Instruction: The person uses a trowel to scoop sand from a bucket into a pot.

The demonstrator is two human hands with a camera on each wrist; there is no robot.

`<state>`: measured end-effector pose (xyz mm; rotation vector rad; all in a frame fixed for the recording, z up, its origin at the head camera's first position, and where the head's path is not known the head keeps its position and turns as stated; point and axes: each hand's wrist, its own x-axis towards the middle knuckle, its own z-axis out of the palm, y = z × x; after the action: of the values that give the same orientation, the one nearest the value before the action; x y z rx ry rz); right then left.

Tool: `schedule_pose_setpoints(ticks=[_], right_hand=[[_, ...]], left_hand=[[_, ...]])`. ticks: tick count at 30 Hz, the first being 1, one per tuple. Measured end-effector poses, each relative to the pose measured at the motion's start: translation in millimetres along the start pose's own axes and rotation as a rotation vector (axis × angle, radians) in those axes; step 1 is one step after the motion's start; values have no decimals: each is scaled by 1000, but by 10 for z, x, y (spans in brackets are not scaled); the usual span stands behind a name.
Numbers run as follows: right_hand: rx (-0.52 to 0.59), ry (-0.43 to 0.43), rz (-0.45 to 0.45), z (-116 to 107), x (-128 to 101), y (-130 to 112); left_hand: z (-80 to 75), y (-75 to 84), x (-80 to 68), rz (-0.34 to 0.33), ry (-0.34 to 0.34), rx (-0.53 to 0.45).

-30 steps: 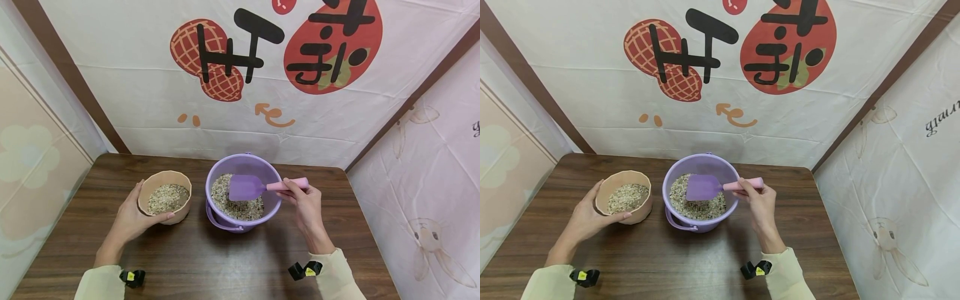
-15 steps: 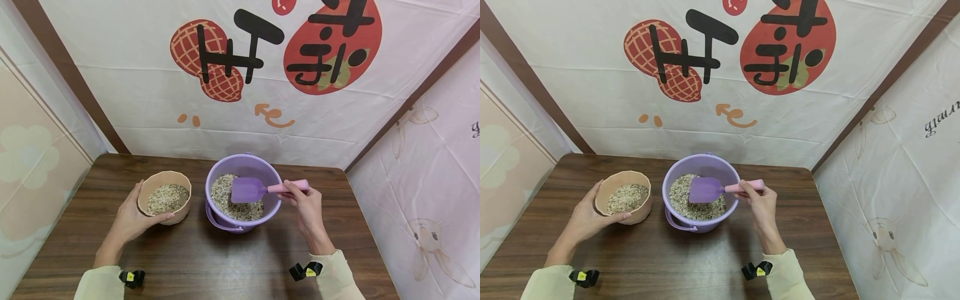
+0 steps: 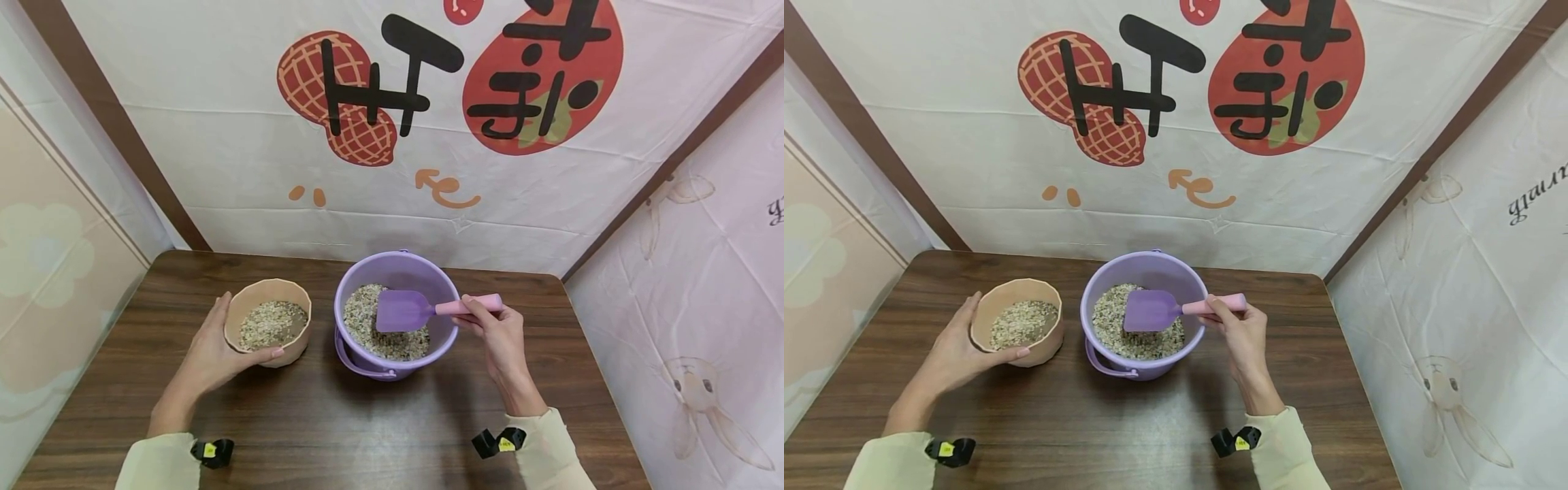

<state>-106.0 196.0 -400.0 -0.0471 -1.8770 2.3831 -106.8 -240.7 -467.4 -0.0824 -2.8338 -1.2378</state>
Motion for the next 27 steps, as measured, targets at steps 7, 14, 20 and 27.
schedule_pose_setpoints(ticks=[7, 14, 20, 27], right_hand=[[-1, -5, 16, -5, -5, -14], [-4, 12, 20, -2, 2, -3], [10, 36, 25, 4, 8, 5], [11, 38, 30, 4, 8, 14]], left_hand=[[-39, 222, 0, 59, 11, 7], [82, 593, 33, 137, -68, -62], [284, 849, 94, 173, -165, -95], [481, 1048, 138, 192, -222, -160]])
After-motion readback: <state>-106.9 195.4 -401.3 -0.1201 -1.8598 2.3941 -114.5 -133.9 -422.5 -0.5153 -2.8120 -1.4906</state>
